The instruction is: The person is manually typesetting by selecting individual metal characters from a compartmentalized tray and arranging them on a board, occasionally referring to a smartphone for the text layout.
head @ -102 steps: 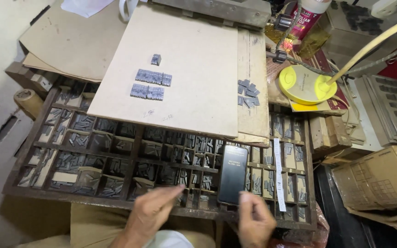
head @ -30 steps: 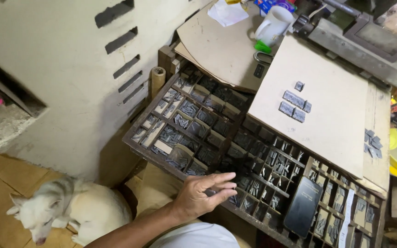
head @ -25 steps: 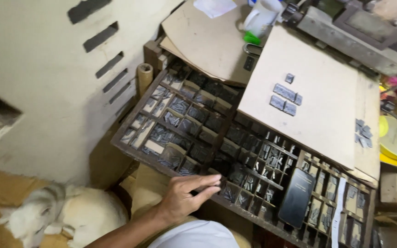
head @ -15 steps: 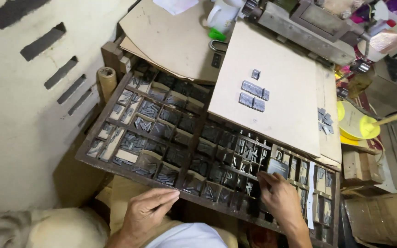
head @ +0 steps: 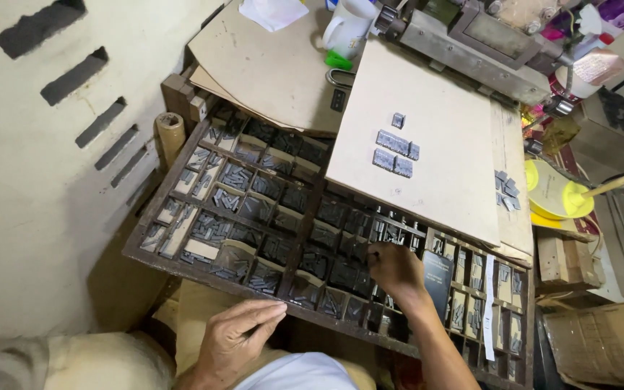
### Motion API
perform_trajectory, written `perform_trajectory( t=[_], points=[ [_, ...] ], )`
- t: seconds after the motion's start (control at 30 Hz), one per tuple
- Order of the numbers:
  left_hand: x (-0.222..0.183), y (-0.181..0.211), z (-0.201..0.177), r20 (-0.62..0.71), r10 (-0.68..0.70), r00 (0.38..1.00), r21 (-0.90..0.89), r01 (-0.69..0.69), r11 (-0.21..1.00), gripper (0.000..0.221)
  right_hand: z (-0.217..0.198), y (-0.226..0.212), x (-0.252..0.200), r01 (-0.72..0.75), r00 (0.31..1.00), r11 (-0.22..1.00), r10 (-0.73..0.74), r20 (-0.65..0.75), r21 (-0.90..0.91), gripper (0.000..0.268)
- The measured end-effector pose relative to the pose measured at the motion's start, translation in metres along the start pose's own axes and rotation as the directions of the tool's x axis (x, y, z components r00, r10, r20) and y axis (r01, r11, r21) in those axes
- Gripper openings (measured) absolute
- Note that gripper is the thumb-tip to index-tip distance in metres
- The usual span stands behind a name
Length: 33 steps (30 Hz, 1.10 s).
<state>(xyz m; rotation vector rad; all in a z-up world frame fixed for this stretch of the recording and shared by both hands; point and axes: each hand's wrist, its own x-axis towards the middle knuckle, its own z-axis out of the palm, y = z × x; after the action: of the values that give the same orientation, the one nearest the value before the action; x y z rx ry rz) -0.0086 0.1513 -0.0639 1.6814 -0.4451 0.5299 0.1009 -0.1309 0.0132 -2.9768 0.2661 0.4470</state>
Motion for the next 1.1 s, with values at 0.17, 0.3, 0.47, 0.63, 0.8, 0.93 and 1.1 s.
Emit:
perform_trajectory(
  t=[0.17,0.3,0.47,0.63,0.8,0.93,1.1],
  points=[
    [0.001,0.000,0.000,-0.007,-0.050,0.999,0.012,0.050,0.999,0.026,0.006,0.010,-0.001,0.051,0.998,0.987,-0.047,-0.031,0.155,0.018],
    [0.004,0.005,0.005,-0.033,-0.051,0.998,0.015,0.051,0.999,0.023,0.003,0.012,-0.007,0.121,0.993,0.978,-0.119,-0.022,0.171,0.023],
    [0.008,0.007,0.009,-0.010,-0.078,0.997,0.012,0.078,0.997,0.022,0.003,0.017,-0.006,0.208,0.977,0.929,-0.180,-0.117,0.307,0.014],
    [0.013,0.015,0.010,-0.016,-0.082,0.996,0.022,0.083,0.996,0.021,0.008,0.027,-0.006,0.183,0.975,0.905,-0.117,-0.190,0.383,0.012],
    [0.013,0.013,0.016,-0.023,-0.065,0.998,0.024,0.066,0.998,0.022,0.007,0.022,-0.005,0.156,0.985,0.969,-0.138,-0.108,0.190,0.025],
    [0.014,0.013,0.019,-0.017,-0.008,1.000,0.004,0.008,1.000,0.022,0.009,0.010,0.000,0.096,0.990,0.995,-0.097,-0.106,-0.012,0.023],
    [0.018,0.023,0.015,-0.040,0.011,0.999,0.008,-0.010,1.000,0.020,0.013,0.014,-0.005,0.191,0.970,0.956,-0.151,-0.188,0.220,0.036]
  ],
)
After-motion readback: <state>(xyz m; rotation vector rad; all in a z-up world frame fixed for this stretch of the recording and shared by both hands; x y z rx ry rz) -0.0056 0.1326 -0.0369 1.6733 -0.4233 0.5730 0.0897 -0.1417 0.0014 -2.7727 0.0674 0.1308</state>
